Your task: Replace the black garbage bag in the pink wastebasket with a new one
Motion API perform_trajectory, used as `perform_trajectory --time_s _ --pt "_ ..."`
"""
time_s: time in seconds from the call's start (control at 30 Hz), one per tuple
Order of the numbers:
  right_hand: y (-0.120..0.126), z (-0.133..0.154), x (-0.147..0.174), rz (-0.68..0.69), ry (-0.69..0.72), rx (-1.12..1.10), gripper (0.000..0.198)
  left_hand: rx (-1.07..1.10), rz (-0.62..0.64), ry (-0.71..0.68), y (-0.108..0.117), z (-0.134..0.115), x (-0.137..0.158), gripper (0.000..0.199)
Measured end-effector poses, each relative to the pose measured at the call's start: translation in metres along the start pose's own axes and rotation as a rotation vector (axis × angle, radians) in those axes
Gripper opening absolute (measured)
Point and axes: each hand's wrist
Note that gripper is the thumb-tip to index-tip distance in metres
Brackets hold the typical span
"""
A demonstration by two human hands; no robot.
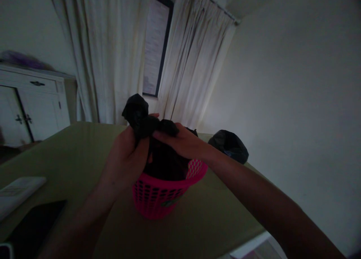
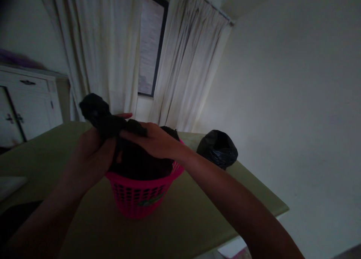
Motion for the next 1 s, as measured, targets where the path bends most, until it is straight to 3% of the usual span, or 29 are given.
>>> perform_trajectory --time_s 0.1,0.23,0.33,0.5,0.6,0.7,0.83,0.9,1.0 --pt "-0.004 -0.013 -0.008 -0.205 -0.092 -0.069 0.049 -0.182 -0.015 -0.054 0.0 -0.004 0.005 0.047" --pt "-0.007 -0.02 -0.02 -0.286 -0.113 -0.113 0.022 -0.42 0.087 -0.34 0.001 -0.013 0.009 0.049" --pt "-0.004 -0.021 -0.023 -0.168 -0.076 -0.135 0.02 -0.484 0.068 -0.448 0.005 -0.014 0.008 0.05" --pt "0.003 -0.02 -0.01 0.058 -0.214 -0.396 0.037 -0.483 -0.038 -0.415 0.014 -0.005 -0.003 0.042" --pt "0.003 -0.013 0.0 0.221 -0.202 -0.482 0.04 -0.415 -0.046 -0.326 0.014 0.002 -0.007 0.038" --pt "0.001 -0.007 0.008 0.194 -0.096 -0.187 0.045 -0.277 -0.052 -0.157 0.012 0.005 -0.01 0.037" --pt "-0.005 -0.003 0.015 -0.143 0.12 0.319 0.067 -0.061 -0.104 -0.055 0.009 0.004 -0.014 0.027" --pt "-0.01 0.001 0.019 -0.215 0.262 0.463 0.079 0.05 -0.101 -0.027 0.008 0.003 -0.015 0.025" --pt "-0.016 0.006 0.024 -0.183 0.414 0.723 0.051 0.188 -0.035 0.026 0.003 0.002 -0.015 0.028"
Point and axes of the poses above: each hand's wrist, its own x-axis away from the middle knuckle, its own y-axis out of the back of the hand, z = x × y, and after that the axes turned 1 degree about z, right-handed
